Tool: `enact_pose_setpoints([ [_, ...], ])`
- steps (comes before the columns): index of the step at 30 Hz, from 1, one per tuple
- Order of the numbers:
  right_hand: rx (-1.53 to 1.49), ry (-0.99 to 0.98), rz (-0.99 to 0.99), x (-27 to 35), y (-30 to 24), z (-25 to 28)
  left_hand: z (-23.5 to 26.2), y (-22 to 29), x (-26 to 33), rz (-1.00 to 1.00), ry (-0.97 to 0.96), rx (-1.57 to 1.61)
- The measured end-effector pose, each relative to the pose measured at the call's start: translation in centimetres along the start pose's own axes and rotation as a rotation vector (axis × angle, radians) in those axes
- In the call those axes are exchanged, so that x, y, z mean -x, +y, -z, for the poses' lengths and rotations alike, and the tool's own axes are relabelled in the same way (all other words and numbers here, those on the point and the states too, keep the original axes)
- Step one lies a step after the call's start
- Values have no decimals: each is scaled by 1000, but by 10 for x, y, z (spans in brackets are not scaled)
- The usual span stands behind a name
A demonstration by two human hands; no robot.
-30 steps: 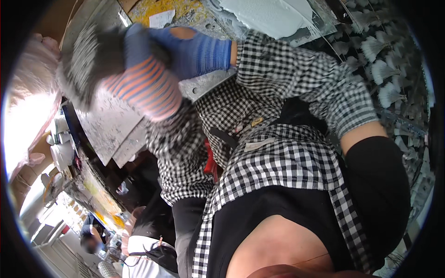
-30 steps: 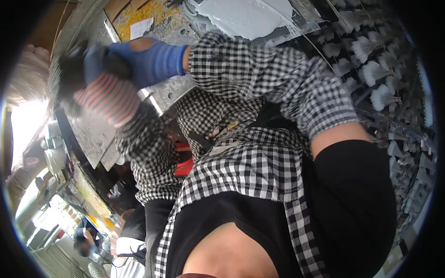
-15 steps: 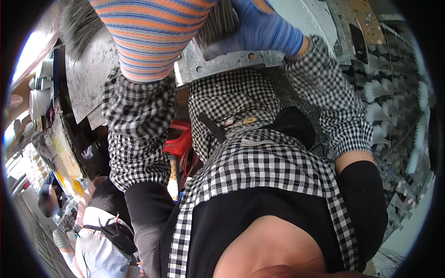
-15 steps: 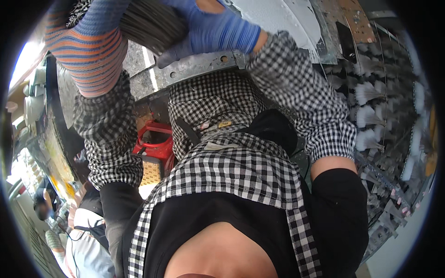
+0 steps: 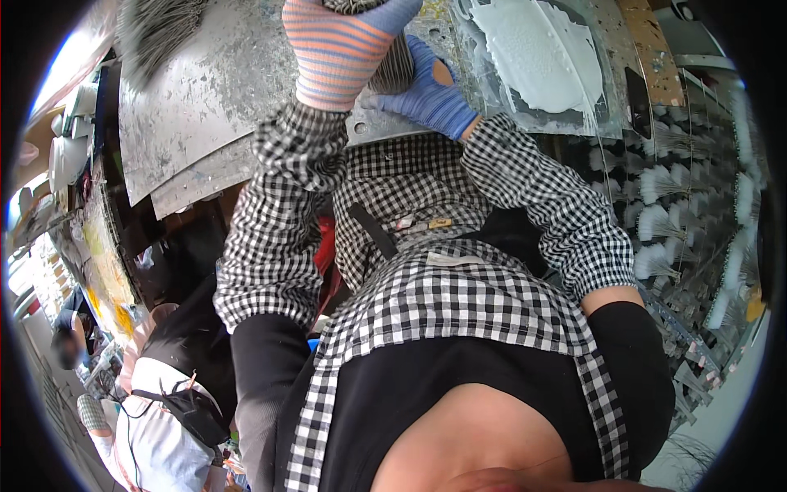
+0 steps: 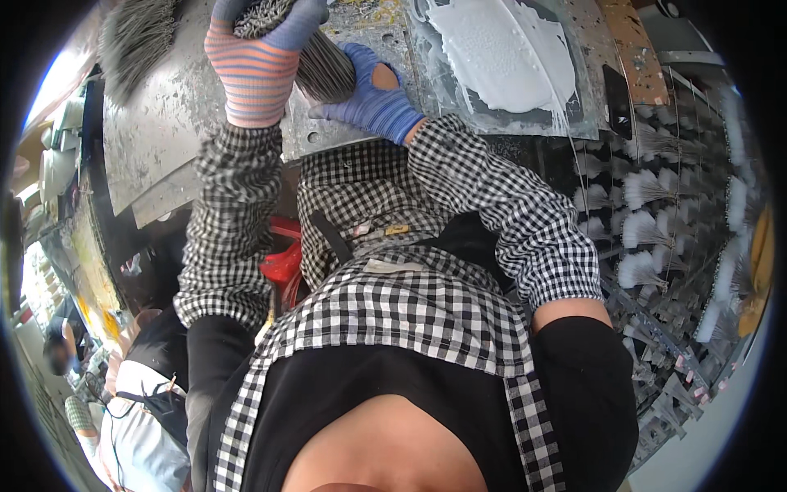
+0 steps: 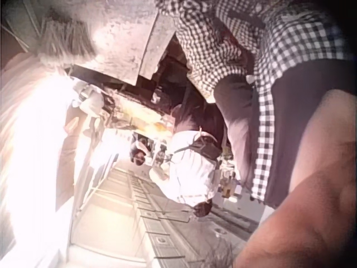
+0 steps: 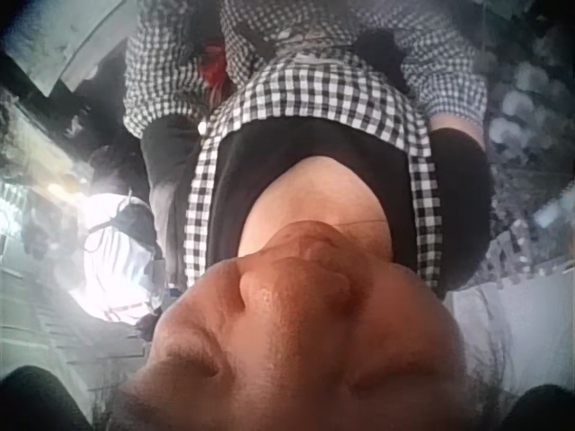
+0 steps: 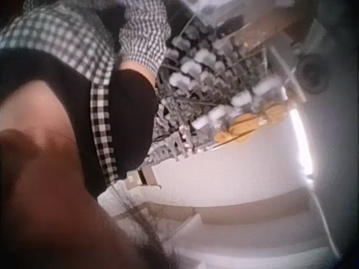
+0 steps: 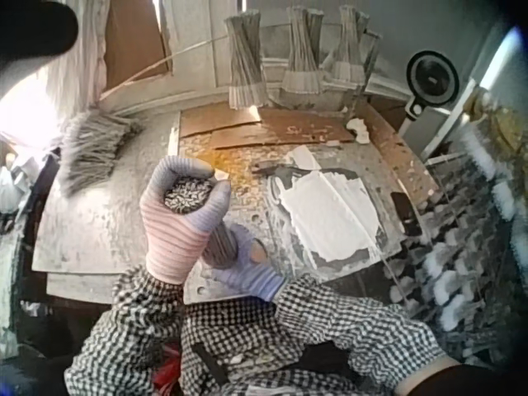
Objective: Bundling synthetic bristles, dipping them into a white adhesive or coating substance, and arranging them on a tray.
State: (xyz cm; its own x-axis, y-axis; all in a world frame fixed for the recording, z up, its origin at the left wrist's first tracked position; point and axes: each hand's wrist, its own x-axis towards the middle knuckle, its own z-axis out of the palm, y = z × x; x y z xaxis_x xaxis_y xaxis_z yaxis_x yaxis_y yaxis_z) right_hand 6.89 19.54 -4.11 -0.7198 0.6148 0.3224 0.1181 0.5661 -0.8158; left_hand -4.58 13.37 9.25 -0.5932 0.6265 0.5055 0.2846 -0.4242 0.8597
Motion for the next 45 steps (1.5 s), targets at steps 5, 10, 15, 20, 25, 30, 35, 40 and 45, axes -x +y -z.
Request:
enact_pose_setpoints([
  [5,-119,-13,-70,-4,8,-13,1,21,4,-197,-97,-46],
  [10,35,-123,142,-22,-16,19,-5,-10,12,-199,-43,-42],
  [15,860,-258,555,-53,63,16,0,1,-2,-65,-104,-111],
  [20,591,19,686,-49,69,9,18,71,-39,-680,-637,-431],
  [25,651,96,739,-31,29,4,13,31,-29,-663,-811,-980],
  [30,225,-551,-131,-49,-47,36,23,57,-43,-541,-846,-1126],
  [35,945,-205,521,-6,110,22,11,72,-45,-788,-705,-949],
  [40,-165,52,382,-31,19,-16,14,57,-20,-638,-836,-1008],
  [45,-15,-142,-60,-55,-24,31,15,49,-53,-590,-719,-720],
])
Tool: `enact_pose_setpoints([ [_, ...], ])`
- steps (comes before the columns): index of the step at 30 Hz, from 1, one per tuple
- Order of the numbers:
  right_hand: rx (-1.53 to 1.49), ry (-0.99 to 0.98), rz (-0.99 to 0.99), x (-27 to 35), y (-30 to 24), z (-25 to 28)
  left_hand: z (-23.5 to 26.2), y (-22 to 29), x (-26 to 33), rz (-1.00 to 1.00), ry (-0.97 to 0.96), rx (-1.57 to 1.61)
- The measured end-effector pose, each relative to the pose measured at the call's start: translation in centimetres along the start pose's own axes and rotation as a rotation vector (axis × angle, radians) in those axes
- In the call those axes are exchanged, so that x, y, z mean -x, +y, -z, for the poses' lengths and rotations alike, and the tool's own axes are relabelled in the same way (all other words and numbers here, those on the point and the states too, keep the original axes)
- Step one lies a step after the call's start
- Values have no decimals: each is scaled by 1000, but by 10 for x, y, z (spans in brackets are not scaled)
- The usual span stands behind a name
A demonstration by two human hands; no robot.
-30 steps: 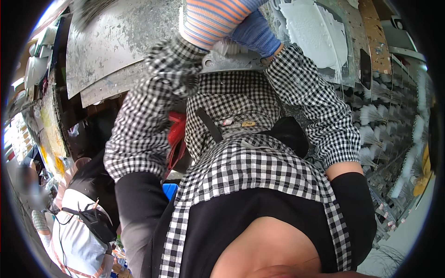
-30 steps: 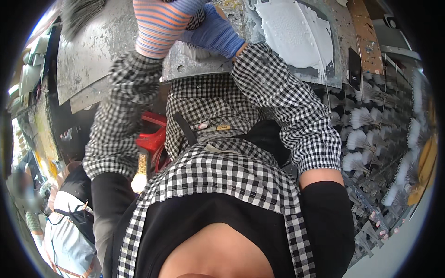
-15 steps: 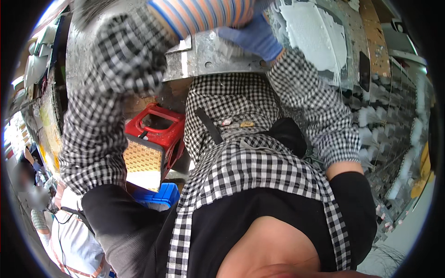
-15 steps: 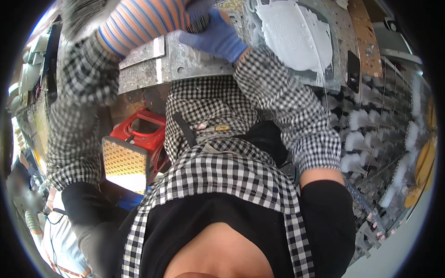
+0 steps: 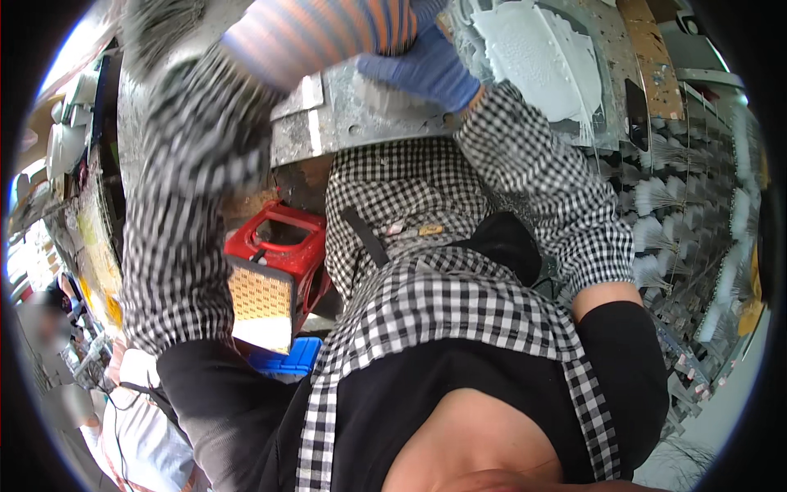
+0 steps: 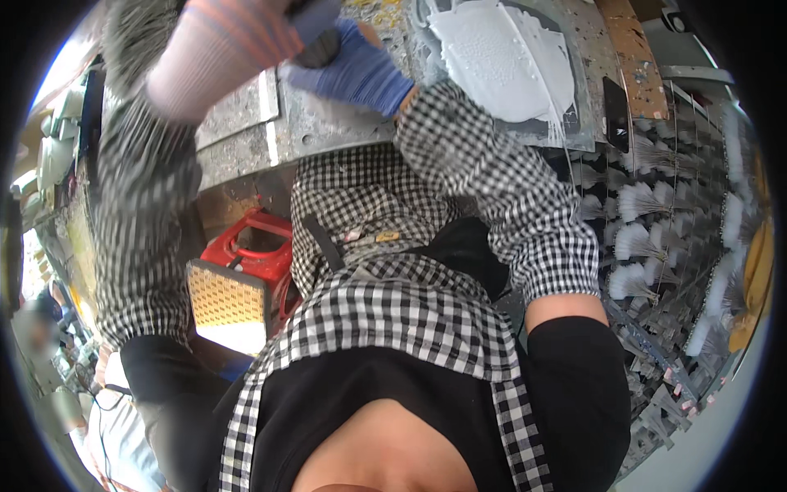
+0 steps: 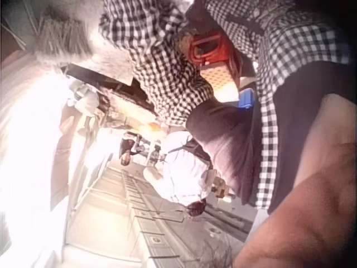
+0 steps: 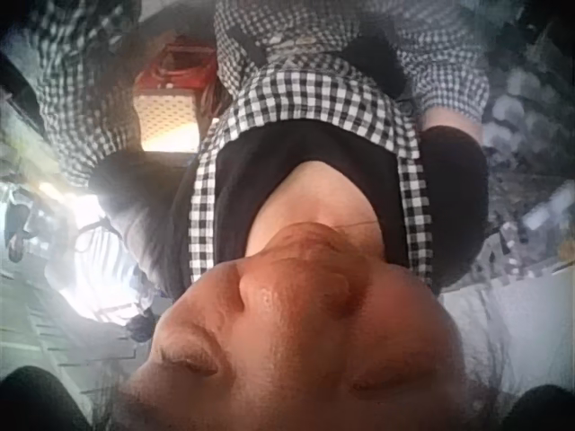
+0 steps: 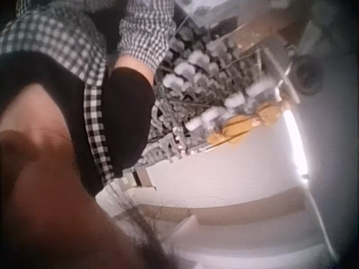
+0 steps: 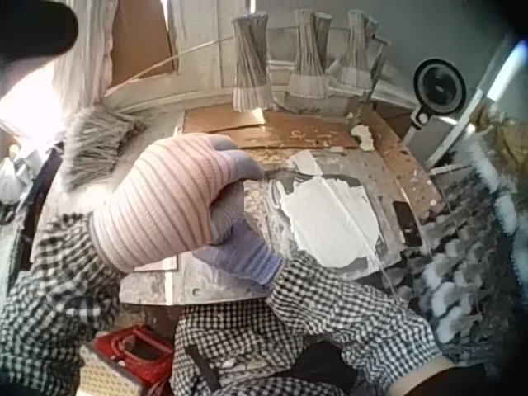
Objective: Bundling synthetic bristles, dipping them into a white adhesive or coating substance, and arranging them on a tray.
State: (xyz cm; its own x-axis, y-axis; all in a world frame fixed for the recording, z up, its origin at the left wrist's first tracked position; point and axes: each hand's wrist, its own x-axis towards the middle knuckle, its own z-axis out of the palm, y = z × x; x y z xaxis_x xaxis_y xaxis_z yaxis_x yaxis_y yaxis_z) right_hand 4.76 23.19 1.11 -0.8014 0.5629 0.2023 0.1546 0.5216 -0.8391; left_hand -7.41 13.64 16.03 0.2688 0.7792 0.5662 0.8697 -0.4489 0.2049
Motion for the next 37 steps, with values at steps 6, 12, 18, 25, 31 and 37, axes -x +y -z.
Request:
enact_pose_setpoints([
  [6,-381,154,459,20,19,-37,-13,32,15,50,-56,-157],
  [12,170,85,241,55,7,33,-25,47,-42,42,-183,-49],
  [18,40,317,118,70,66,144,-102,40,-147,-342,-73,7],
  [25,171,558,159,61,97,167,-93,58,-188,-22,-471,-81],
  [31,960,585,340,57,143,161,-114,37,-183,-319,-334,-126],
  [37,1289,537,459,57,135,150,-152,10,-171,-184,-356,23],
])
